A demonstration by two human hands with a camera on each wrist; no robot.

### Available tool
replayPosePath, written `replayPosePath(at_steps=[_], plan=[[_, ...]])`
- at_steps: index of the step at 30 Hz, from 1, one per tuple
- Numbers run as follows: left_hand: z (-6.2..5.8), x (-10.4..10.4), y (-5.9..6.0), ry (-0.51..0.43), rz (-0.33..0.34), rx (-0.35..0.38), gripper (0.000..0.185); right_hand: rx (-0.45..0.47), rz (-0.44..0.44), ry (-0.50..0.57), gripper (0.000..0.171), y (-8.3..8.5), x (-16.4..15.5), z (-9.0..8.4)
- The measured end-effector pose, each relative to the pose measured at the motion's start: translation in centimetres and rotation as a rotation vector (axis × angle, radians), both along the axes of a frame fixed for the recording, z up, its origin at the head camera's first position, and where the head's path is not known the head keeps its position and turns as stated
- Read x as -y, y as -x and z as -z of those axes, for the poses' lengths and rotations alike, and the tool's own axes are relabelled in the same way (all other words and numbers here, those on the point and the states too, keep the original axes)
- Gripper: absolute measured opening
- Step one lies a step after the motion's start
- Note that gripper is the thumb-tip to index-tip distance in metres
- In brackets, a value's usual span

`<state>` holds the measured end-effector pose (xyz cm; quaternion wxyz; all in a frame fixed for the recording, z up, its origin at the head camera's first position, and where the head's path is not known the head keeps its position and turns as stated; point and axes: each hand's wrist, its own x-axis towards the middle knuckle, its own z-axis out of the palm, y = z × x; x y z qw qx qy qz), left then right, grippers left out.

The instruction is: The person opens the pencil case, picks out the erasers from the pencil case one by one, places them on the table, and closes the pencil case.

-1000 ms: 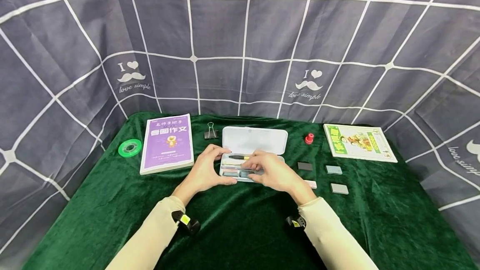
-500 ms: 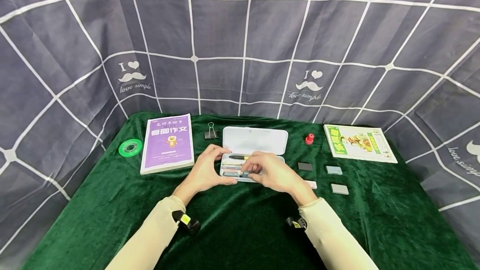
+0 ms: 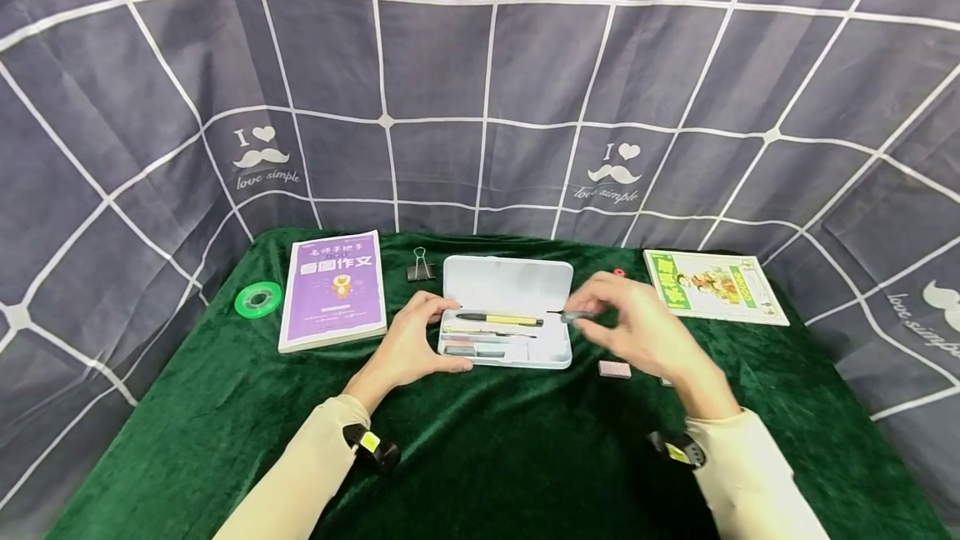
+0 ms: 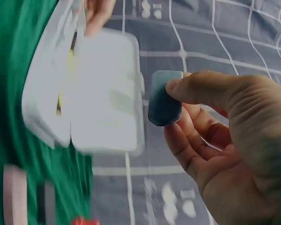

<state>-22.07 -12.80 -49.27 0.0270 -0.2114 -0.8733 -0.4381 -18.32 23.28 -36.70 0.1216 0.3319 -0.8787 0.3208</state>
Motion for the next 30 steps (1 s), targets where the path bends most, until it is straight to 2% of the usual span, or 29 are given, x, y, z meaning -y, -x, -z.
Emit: replayPosePath(at_steps=[3,7,12,15,19,23,26,30], plan=[[-0.1,0.0,0.0,0.003,0.001,-0.01,0.091,-0.045,0.053,-0.023,0.037,-1.4,-2.9,-0.2],[-0.2,0.0,0.0,0.011,0.002,-0.015,0.09,-0.08,0.129,-0.052,0.045,-3.8,-6.5,0.6],[-0.2,0.0,-0.1,0.008,-0.001,-0.02,0.09,-0.034,0.211,-0.059,0.05,-6.7,-9.7,2.6],[-0.2,0.0,-0.2,-0.001,-0.005,-0.008,0.091,0.01,0.231,-0.075,0.049,-8.0,-11.0,4.0],[-0.1,0.1,-0.3,-0.007,-0.007,-0.005,0.091,0.047,0.249,-0.093,0.048,-9.0,-11.9,5.8],[0.0,0.0,-0.2,-0.012,-0.008,-0.005,0.09,0.03,0.265,-0.1,0.051,-9.6,-12.3,7.1],[0.0,0.0,-0.2,-0.012,-0.008,-0.003,0.09,0.046,0.233,-0.093,0.05,-9.8,-12.5,7.6],[-0.1,0.0,-0.1,-0.011,-0.003,-0.013,0.089,0.113,0.175,-0.083,0.045,-10.0,-12.7,7.8]])
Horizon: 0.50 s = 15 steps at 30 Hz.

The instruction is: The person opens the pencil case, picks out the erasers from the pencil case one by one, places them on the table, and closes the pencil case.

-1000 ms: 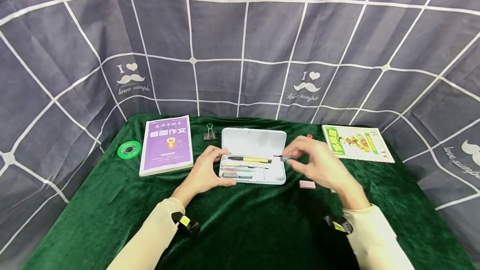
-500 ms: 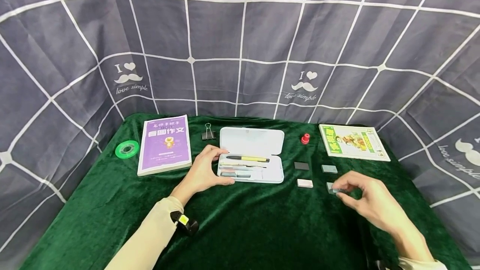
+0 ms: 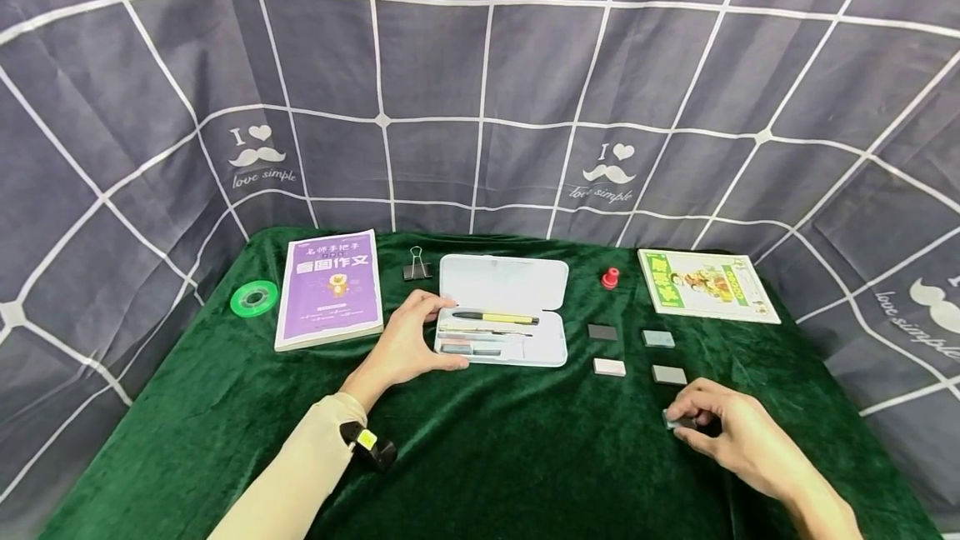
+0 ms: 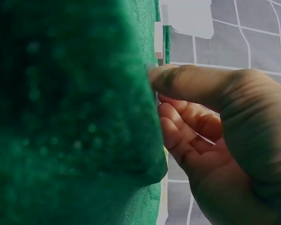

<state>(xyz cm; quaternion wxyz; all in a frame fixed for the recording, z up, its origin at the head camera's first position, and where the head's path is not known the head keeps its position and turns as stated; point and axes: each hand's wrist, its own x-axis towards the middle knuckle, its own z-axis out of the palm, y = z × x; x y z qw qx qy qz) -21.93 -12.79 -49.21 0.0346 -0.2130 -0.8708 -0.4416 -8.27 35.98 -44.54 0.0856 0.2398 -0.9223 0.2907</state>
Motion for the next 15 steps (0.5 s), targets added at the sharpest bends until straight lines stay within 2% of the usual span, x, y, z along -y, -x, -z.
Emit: replayPosePath(at_steps=[6,11,15], plan=[[-0.3,0.1,-0.2,0.003,0.001,0.007,0.089,0.049,-0.003,-0.051,0.038,0.3,0.1,-0.6],[-0.4,0.1,-0.3,0.022,0.001,0.028,0.091,-0.028,0.02,-0.042,0.042,1.3,1.2,-2.2],[-0.3,0.0,-0.1,0.025,-0.002,0.026,0.091,-0.102,0.041,-0.011,0.045,3.1,3.4,-4.0]])
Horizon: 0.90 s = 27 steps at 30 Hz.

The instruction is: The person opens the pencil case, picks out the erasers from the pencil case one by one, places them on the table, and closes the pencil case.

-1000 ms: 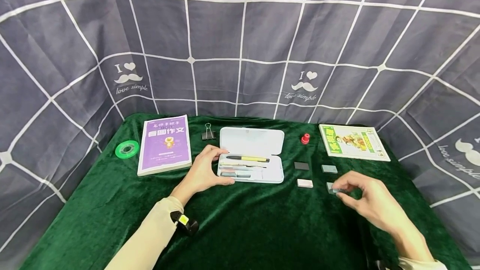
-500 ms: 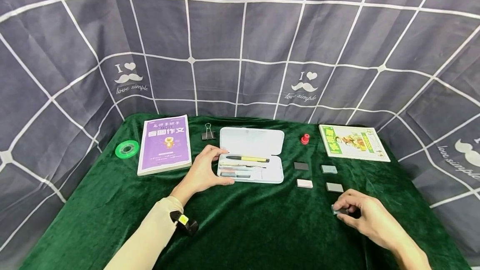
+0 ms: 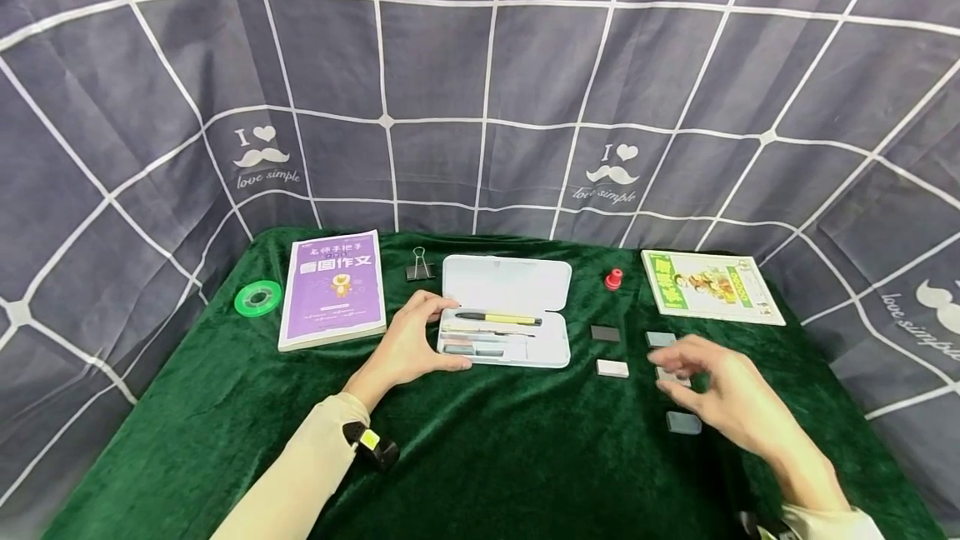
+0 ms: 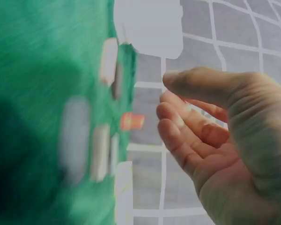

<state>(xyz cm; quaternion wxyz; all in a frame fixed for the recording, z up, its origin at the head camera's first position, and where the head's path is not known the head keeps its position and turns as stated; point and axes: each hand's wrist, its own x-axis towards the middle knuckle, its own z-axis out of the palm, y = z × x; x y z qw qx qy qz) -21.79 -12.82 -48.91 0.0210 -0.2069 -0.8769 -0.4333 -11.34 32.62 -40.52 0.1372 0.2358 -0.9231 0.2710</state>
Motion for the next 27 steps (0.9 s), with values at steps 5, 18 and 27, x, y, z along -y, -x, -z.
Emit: replayPosePath(at_steps=[5,18,27], plan=[[0.0,0.0,0.0,0.001,-0.008,0.008,0.092,-0.007,-0.07,0.059,0.046,3.1,4.0,-1.5],[0.4,-0.2,0.4,-0.013,0.003,0.01,0.091,0.204,-0.306,0.217,0.032,8.7,15.4,-0.2],[0.6,0.0,0.4,-0.019,0.005,0.013,0.09,0.239,-0.376,0.14,0.022,9.9,18.2,2.4]])
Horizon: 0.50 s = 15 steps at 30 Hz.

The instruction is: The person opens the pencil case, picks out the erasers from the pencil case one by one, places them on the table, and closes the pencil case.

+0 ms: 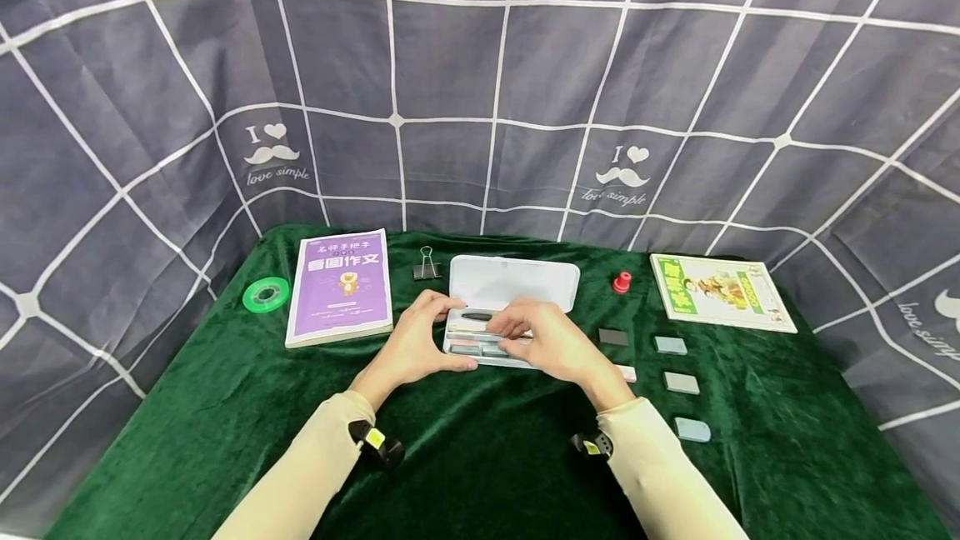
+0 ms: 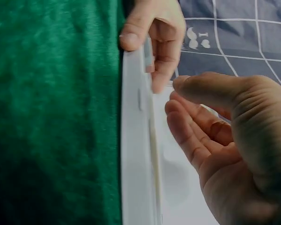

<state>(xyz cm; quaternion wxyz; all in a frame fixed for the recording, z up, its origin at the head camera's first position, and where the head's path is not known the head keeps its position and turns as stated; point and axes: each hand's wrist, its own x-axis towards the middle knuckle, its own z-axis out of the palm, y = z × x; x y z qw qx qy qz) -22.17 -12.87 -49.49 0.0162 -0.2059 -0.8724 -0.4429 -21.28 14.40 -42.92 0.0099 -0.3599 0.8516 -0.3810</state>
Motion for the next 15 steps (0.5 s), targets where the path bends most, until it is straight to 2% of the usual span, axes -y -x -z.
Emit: replayPosePath(at_steps=[8,15], plan=[[-0.32,-0.02,-0.32,0.0,-0.002,0.014,0.09,-0.095,-0.044,-0.189,0.023,-0.19,0.73,0.16],[-0.39,-0.05,-0.28,0.006,-0.004,0.011,0.09,-0.109,-0.024,-0.196,0.026,-0.31,0.75,-0.09]])
